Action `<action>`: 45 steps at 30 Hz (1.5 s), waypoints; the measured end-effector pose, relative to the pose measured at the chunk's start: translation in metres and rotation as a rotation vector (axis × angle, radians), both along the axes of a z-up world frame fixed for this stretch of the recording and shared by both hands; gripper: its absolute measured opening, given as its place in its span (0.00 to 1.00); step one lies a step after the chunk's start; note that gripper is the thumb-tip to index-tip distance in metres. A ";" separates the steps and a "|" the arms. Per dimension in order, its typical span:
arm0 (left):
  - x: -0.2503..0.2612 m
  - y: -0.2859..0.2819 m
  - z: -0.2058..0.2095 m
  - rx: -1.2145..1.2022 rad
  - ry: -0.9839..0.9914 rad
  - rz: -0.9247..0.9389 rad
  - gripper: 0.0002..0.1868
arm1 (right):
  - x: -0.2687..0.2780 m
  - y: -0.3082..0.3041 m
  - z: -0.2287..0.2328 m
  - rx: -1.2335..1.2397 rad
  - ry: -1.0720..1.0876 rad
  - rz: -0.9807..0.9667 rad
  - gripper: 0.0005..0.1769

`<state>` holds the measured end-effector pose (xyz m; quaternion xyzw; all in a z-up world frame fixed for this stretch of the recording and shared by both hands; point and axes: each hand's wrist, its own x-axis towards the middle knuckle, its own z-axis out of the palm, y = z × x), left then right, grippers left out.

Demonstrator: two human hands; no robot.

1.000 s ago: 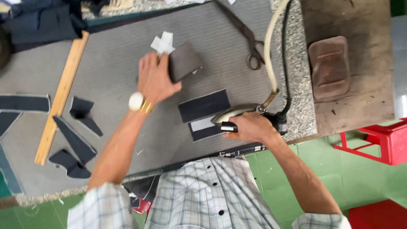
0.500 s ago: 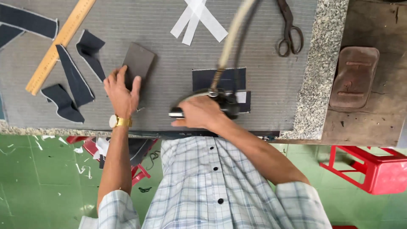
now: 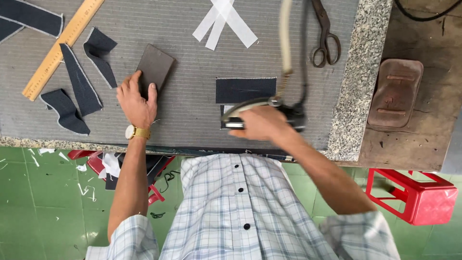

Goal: The person irons a dark fabric piece on a worktable, then places white strips on it and irons again. They measure the fabric with a ruler and mark it with a pen, then trim the edges with scissors. The person repeats the process with additional fabric pieces.

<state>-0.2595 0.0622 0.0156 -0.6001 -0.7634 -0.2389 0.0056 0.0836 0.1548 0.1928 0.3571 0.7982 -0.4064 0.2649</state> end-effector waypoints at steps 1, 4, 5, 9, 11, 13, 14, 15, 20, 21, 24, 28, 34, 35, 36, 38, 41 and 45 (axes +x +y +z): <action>0.001 0.000 -0.001 0.002 -0.001 -0.001 0.24 | 0.014 0.003 0.003 0.002 -0.001 -0.001 0.31; 0.003 0.003 0.000 0.055 0.034 0.019 0.23 | 0.058 0.008 -0.002 0.023 -0.119 -0.046 0.30; 0.005 0.002 0.000 0.053 0.062 0.030 0.23 | 0.076 0.007 -0.015 0.043 -0.161 -0.090 0.30; 0.006 0.000 0.003 0.061 0.100 0.053 0.23 | 0.119 0.005 -0.042 0.175 -0.199 -0.236 0.30; 0.006 0.000 0.002 0.066 0.105 0.061 0.23 | 0.123 0.003 -0.051 0.206 -0.151 -0.297 0.30; 0.006 0.001 0.002 0.065 0.114 0.057 0.23 | 0.117 0.000 -0.051 0.227 -0.099 -0.368 0.29; 0.007 0.002 0.002 0.067 0.116 0.064 0.23 | 0.108 0.000 -0.046 0.250 -0.075 -0.360 0.29; 0.007 0.002 0.003 0.065 0.122 0.062 0.23 | 0.099 -0.003 -0.043 0.268 -0.050 -0.361 0.29; 0.005 0.002 0.000 0.047 0.114 0.046 0.23 | 0.003 0.001 -0.018 0.163 -0.025 -0.190 0.33; 0.005 0.004 -0.003 0.054 0.108 0.054 0.23 | -0.014 0.003 -0.016 0.139 0.012 -0.140 0.34; 0.005 0.003 0.000 0.036 0.087 0.033 0.24 | -0.051 -0.007 -0.031 0.137 0.135 -0.071 0.35; 0.008 0.003 0.004 -0.015 0.070 0.049 0.24 | -0.074 -0.011 -0.064 0.146 0.200 -0.040 0.32; 0.007 0.001 0.008 -0.019 0.099 0.031 0.30 | -0.072 -0.013 -0.079 0.143 0.236 -0.018 0.29; 0.010 0.000 0.012 -0.020 0.092 0.012 0.33 | -0.067 -0.013 -0.081 0.142 0.213 -0.023 0.28; 0.012 -0.001 0.015 -0.021 0.084 -0.008 0.37 | -0.062 -0.013 -0.083 0.141 0.189 -0.028 0.28; 0.015 0.000 0.018 -0.041 0.113 -0.007 0.40 | -0.042 -0.004 -0.066 0.124 0.168 -0.049 0.28; 0.014 -0.001 0.010 -0.061 0.134 -0.009 0.44 | -0.006 0.005 -0.031 0.076 0.121 -0.108 0.29; 0.029 -0.003 0.023 -0.067 0.152 -0.108 0.40 | 0.043 0.014 -0.008 0.039 -0.014 -0.274 0.30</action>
